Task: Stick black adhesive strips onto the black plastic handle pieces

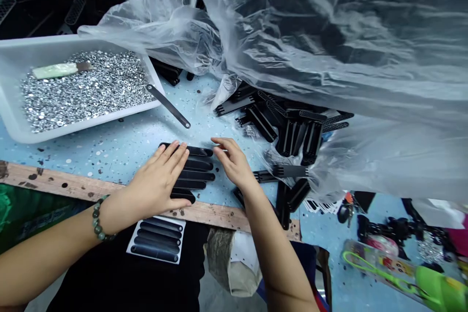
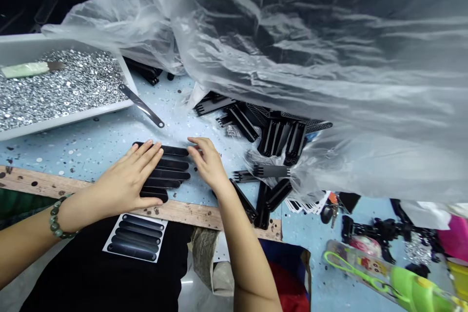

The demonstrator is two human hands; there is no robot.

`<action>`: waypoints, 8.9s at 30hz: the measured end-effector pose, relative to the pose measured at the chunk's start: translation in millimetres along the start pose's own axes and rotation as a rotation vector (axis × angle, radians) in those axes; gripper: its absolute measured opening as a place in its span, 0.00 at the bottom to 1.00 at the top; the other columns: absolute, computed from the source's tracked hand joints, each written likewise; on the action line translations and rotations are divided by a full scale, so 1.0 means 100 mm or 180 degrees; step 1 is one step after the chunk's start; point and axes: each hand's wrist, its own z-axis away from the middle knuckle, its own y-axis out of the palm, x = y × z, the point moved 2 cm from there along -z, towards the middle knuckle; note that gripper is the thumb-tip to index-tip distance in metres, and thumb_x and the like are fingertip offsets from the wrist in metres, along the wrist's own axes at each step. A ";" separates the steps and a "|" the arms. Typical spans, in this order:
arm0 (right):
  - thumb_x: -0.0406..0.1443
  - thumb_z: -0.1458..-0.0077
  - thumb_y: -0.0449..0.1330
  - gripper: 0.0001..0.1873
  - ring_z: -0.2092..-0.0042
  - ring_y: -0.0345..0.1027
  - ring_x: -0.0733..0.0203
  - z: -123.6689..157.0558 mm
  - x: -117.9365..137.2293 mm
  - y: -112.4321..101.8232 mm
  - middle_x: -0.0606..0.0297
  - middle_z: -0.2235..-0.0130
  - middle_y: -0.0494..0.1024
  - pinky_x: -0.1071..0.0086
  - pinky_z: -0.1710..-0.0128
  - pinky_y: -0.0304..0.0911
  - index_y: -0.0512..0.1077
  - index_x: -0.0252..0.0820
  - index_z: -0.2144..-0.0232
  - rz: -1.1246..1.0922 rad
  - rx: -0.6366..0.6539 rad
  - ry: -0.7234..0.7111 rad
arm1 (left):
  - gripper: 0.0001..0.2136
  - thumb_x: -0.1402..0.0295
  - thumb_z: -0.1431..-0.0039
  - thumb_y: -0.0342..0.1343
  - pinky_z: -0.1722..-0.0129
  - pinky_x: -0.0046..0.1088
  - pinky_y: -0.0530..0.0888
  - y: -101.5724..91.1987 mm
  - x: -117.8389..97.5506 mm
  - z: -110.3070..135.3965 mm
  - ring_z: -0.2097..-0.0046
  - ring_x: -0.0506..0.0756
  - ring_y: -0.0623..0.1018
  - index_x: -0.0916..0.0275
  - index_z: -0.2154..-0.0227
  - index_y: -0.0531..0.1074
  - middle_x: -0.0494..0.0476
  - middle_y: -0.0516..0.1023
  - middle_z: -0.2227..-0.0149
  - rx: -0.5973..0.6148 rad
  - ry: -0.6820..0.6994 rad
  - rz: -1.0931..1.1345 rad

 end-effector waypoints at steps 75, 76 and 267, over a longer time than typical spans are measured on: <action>0.37 0.33 0.46 0.23 0.43 0.65 0.48 0.09 0.58 0.52 0.50 0.42 0.69 0.51 0.43 0.63 0.67 0.30 0.43 0.1830 0.0066 -0.1796 | 0.19 0.68 0.41 0.56 0.56 0.29 0.76 -0.04 0.74 0.03 0.60 0.49 0.78 0.64 0.47 0.72 0.61 0.73 0.52 -0.0577 -0.1116 0.2499; 0.37 0.33 0.45 0.23 0.42 0.65 0.48 0.09 0.58 0.54 0.51 0.41 0.68 0.50 0.43 0.62 0.66 0.31 0.42 0.1878 0.0125 -0.1752 | 0.16 0.69 0.41 0.57 0.55 0.29 0.75 -0.02 0.77 -0.01 0.60 0.49 0.77 0.64 0.50 0.74 0.59 0.74 0.54 -0.0552 -0.1007 0.2436; 0.39 0.41 0.58 0.08 0.70 0.68 0.67 0.95 0.51 0.49 0.67 0.71 0.75 0.74 0.67 0.58 0.69 0.41 0.68 0.0268 -0.0222 0.0253 | 0.14 0.61 0.43 0.59 0.66 0.20 0.79 0.05 0.06 0.53 0.66 0.50 0.81 0.68 0.62 0.75 0.59 0.74 0.60 -0.0423 -0.1949 0.3801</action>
